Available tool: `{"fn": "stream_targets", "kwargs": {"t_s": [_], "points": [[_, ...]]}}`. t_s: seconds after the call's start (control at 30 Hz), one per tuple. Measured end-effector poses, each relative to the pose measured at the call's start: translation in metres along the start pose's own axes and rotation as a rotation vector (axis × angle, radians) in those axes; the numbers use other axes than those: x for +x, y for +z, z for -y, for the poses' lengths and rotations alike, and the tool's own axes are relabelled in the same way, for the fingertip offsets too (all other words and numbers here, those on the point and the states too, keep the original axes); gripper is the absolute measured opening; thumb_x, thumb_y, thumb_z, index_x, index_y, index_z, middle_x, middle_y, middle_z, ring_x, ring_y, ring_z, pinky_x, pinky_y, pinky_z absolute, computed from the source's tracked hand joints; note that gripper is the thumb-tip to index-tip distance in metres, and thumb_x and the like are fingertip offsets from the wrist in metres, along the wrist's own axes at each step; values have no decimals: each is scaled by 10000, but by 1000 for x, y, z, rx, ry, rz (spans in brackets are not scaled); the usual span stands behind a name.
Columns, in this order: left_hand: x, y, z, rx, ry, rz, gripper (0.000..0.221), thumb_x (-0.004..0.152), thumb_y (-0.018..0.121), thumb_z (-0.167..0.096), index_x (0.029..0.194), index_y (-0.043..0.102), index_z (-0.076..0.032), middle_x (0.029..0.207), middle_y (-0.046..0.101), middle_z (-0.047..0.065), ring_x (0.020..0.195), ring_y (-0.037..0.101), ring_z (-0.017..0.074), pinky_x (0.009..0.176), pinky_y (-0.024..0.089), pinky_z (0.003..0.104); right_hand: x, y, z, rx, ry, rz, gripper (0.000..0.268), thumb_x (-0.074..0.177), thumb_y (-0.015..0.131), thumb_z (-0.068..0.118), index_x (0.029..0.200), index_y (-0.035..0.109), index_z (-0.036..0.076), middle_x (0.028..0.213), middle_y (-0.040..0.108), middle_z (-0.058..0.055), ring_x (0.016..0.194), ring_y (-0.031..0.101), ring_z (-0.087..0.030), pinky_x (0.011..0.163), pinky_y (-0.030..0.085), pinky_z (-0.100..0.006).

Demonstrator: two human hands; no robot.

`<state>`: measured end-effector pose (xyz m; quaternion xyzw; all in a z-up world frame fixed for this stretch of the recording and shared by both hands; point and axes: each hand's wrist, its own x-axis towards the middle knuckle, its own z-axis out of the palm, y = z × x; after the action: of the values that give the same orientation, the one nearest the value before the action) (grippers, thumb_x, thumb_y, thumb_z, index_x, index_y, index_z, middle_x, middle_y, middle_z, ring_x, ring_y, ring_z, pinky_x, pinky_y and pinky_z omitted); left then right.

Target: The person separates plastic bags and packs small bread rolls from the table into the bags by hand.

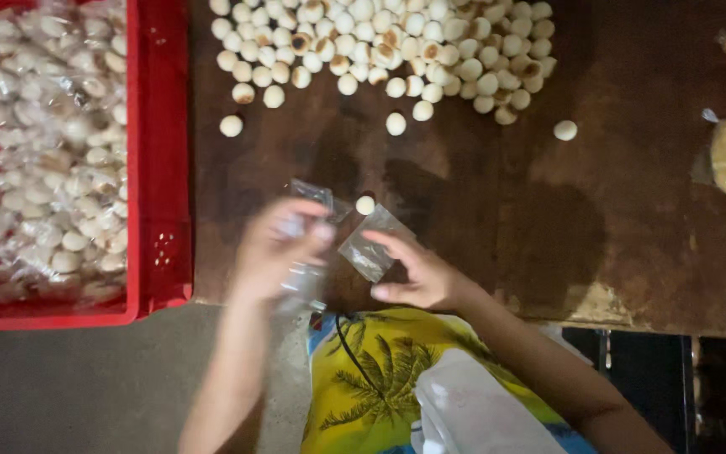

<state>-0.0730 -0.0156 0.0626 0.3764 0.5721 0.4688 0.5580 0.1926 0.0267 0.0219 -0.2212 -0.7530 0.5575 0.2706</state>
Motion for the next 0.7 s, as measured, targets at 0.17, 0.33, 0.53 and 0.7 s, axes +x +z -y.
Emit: {"fn": "stream_targets", "kwargs": {"t_s": [0.17,0.33,0.53,0.7], "points": [[21,61,62,-278,174,232,165,965,798,42,1009,647,-9,894,720,119,799,680,170,717,545,301,0,19,-7,-1,191,-12,429,903,790,228,1270,662,46,1040,721,-105,975,697,-175,893,559,-338],[21,68,40,-368,271,303,308,903,734,-13,1164,616,-128,1359,622,-15,1238,658,164,1039,576,316,-16,-4,-14,-242,108,-274,186,1022,620,144,1118,749,50,1066,725,-100,969,684,-169,840,538,-334],[21,55,56,31,26,128,375,847,811,-77,1201,690,-93,1097,777,71,1019,721,151,918,587,327,-21,-40,-29,-112,475,-481,199,1020,612,197,1076,751,67,879,748,-49,776,685,-119,714,552,-265],[24,30,67,158,-68,174,274,817,832,-155,1076,767,-92,1034,794,26,915,730,106,861,581,298,-21,-64,-17,-217,443,-400,221,1017,662,229,1138,755,69,886,773,-63,783,686,-125,705,541,-265]]}}
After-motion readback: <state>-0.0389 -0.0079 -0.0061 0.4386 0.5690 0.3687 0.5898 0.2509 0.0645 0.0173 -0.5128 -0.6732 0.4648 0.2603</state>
